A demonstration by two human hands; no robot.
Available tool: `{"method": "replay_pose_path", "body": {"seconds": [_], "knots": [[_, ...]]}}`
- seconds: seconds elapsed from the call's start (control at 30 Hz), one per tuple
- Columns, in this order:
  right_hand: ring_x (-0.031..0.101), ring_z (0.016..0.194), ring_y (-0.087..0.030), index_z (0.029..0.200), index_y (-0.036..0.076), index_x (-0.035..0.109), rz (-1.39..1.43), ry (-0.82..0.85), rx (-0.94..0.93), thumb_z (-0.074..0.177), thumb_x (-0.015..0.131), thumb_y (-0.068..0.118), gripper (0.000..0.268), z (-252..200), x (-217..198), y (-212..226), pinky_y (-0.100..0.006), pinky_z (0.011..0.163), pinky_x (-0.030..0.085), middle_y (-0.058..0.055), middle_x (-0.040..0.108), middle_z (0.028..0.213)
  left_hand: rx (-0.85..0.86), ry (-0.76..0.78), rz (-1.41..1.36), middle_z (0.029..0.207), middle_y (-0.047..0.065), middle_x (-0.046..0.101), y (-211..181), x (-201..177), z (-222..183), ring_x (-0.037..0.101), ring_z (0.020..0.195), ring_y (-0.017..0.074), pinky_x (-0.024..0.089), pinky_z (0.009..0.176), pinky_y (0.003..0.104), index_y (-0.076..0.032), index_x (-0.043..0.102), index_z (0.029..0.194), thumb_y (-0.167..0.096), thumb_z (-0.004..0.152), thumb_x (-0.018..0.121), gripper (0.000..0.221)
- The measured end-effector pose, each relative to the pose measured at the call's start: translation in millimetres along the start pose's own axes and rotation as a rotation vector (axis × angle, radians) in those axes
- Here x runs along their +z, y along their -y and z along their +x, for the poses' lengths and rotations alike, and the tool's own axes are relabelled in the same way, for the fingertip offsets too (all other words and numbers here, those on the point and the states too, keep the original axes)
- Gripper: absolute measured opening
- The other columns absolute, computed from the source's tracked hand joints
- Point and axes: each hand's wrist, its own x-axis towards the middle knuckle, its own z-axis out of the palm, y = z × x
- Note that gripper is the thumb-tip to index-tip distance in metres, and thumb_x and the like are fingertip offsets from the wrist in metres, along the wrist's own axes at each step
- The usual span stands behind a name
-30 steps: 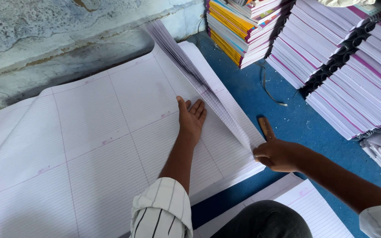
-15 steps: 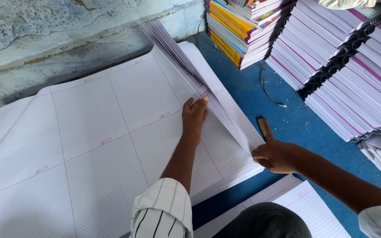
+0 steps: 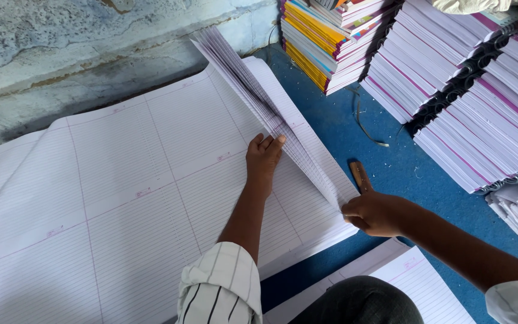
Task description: The person folds large sheets of lined paper in half and uses a wooden block to press the crease flat. They repeat this process for multiple sheets, stacking the folded papers to the left.
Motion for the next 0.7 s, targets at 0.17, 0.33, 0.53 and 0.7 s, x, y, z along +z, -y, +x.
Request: {"method": "replay_pose_path", "body": {"seconds": [0.17,0.33,0.53,0.7], "knots": [[0.078,0.087,-0.018,0.099,0.01,0.072,-0.008,-0.022,-0.023,0.095,0.065,0.018,0.012,0,1,0,-0.035,0.077,0.062,-0.008,0.078,0.099,0.01,0.006,-0.017,0.143,0.023,0.052,2,-1,1,0.057,0.129,0.0258,0.052,0.105,0.032,0.009,0.018,0.154,-0.032,0.073,0.087,0.114],[0.078,0.087,-0.018,0.099,0.01,0.072,-0.004,-0.017,-0.024,0.095,0.064,0.019,0.012,0,1,-1,-0.035,0.076,0.063,-0.007,0.078,0.099,0.038,0.011,-0.022,0.14,0.022,0.056,10,-2,4,0.058,0.128,0.0255,0.051,0.105,0.031,0.01,0.018,0.154,-0.028,0.08,0.082,0.105],[0.078,0.087,-0.018,0.096,0.01,0.071,0.004,-0.031,-0.046,0.096,0.064,0.02,0.013,1,3,-4,-0.036,0.075,0.063,-0.007,0.078,0.099,0.203,0.059,0.088,0.137,0.028,0.059,20,-2,3,0.062,0.116,0.0281,0.056,0.099,0.035,0.009,0.031,0.158,-0.024,0.093,0.073,0.084],[0.078,0.087,-0.019,0.097,0.01,0.071,0.015,-0.022,-0.048,0.096,0.064,0.021,0.013,3,4,-6,-0.036,0.076,0.064,-0.008,0.078,0.099,0.389,0.032,0.269,0.148,0.022,0.04,14,6,-10,0.058,0.122,0.0228,0.057,0.099,0.039,-0.01,-0.003,0.161,-0.01,0.089,0.065,0.099]]}}
